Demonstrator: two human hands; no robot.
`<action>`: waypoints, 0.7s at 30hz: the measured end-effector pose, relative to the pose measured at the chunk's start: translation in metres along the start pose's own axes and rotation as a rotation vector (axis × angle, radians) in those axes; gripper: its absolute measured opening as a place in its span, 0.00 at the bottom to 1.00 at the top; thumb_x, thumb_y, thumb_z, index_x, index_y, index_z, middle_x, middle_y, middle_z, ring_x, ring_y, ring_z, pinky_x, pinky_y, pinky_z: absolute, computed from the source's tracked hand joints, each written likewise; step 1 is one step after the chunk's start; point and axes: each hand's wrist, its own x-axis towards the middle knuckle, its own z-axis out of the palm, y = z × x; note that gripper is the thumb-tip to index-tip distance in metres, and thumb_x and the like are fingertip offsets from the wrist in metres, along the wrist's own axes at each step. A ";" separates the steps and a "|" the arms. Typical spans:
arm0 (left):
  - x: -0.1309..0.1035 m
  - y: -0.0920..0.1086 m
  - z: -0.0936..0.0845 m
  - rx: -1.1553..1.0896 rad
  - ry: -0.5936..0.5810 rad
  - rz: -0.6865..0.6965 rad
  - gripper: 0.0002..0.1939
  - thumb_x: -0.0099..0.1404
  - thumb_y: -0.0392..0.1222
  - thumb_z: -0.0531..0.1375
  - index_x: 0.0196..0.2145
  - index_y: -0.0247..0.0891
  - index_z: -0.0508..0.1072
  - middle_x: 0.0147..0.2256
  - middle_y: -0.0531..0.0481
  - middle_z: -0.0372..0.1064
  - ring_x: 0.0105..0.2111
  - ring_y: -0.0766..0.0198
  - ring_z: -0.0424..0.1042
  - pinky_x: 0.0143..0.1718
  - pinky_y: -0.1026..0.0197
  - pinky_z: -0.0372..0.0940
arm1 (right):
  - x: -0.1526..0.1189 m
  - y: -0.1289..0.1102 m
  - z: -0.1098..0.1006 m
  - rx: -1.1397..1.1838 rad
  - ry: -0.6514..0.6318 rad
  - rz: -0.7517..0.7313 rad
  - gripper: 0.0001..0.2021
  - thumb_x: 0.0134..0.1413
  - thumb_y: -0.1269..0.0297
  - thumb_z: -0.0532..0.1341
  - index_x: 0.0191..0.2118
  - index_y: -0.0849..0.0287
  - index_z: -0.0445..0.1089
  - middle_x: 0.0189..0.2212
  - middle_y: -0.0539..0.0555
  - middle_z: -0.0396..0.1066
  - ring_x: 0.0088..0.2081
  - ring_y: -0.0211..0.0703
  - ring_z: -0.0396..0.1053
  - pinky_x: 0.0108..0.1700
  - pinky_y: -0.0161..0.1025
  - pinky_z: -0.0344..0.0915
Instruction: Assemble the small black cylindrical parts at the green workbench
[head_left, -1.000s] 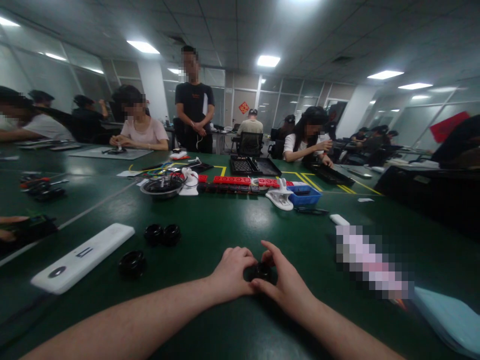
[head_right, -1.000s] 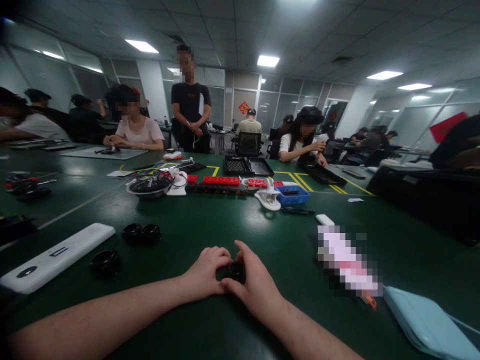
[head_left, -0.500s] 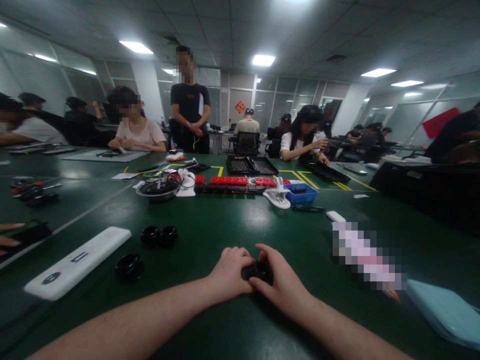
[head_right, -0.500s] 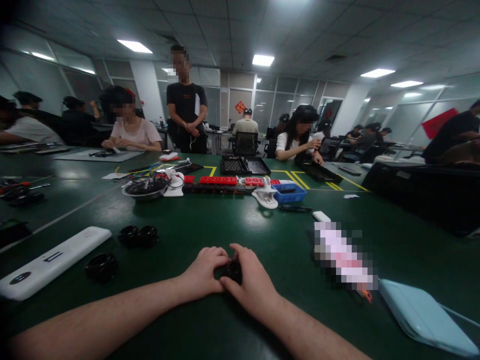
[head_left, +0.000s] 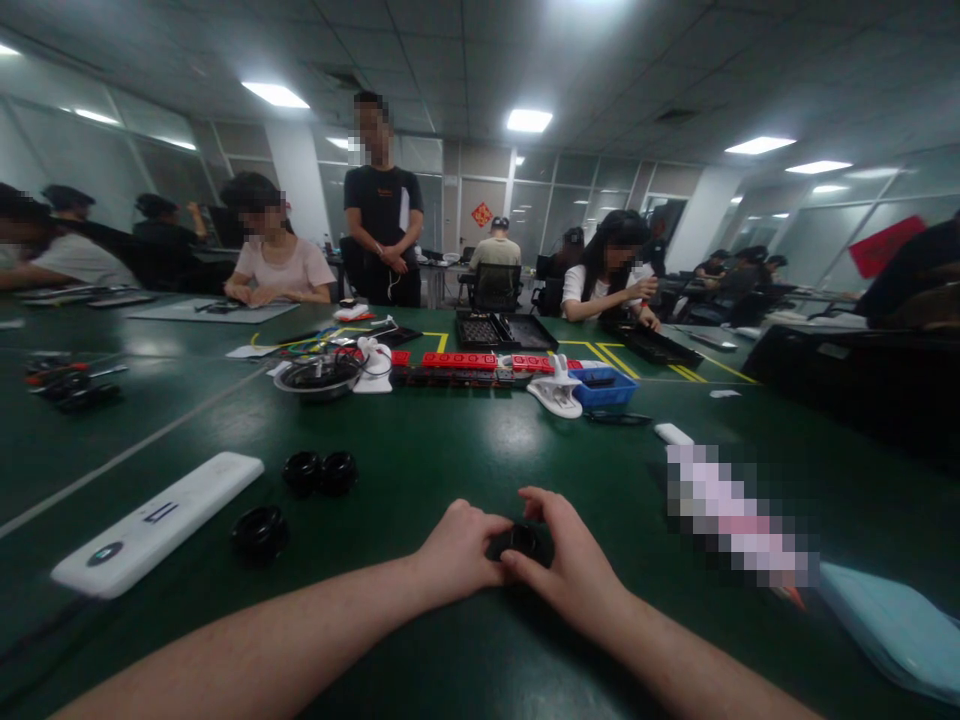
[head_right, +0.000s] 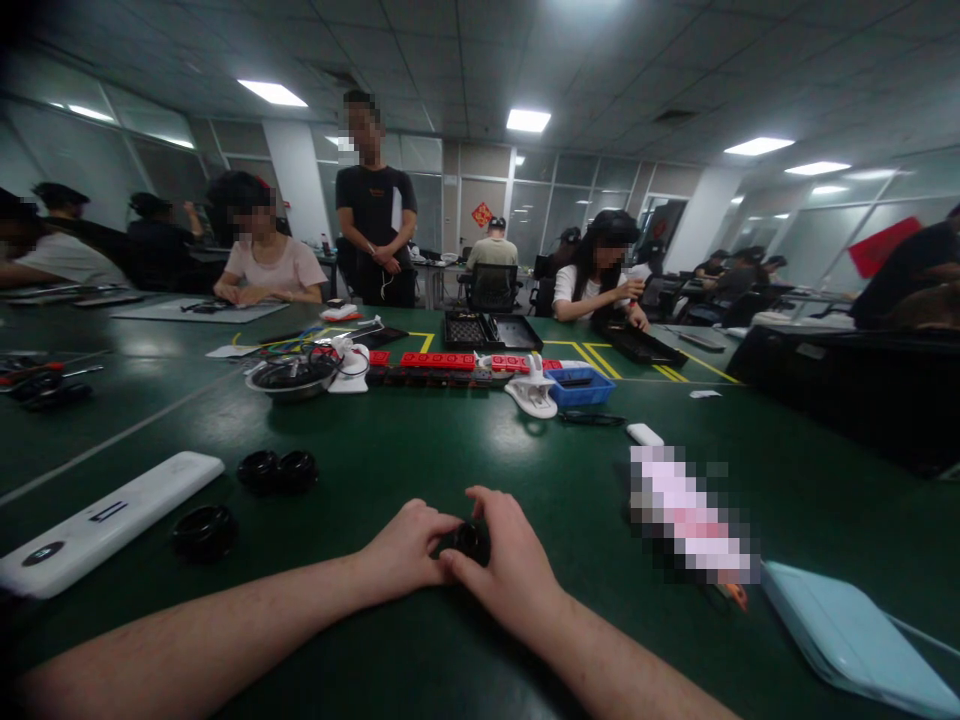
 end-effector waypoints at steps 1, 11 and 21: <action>0.000 0.000 0.000 0.000 0.001 -0.001 0.10 0.54 0.48 0.59 0.25 0.38 0.70 0.20 0.59 0.64 0.22 0.66 0.65 0.33 0.63 0.55 | 0.000 0.001 0.000 0.000 -0.003 0.002 0.25 0.41 0.71 0.62 0.48 0.59 0.58 0.38 0.55 0.66 0.41 0.49 0.66 0.45 0.48 0.63; 0.000 0.000 -0.001 -0.001 0.004 0.001 0.10 0.52 0.48 0.60 0.29 0.39 0.71 0.21 0.58 0.65 0.23 0.63 0.66 0.33 0.62 0.55 | -0.005 -0.004 -0.004 0.036 -0.074 -0.171 0.28 0.42 0.75 0.56 0.53 0.59 0.52 0.49 0.60 0.61 0.50 0.50 0.60 0.51 0.50 0.59; 0.000 0.002 -0.002 -0.004 0.007 -0.003 0.08 0.51 0.44 0.60 0.29 0.38 0.70 0.21 0.57 0.65 0.24 0.63 0.66 0.34 0.62 0.55 | -0.002 -0.005 -0.002 -0.103 -0.033 -0.169 0.22 0.43 0.76 0.57 0.48 0.60 0.57 0.38 0.57 0.65 0.40 0.49 0.64 0.43 0.49 0.64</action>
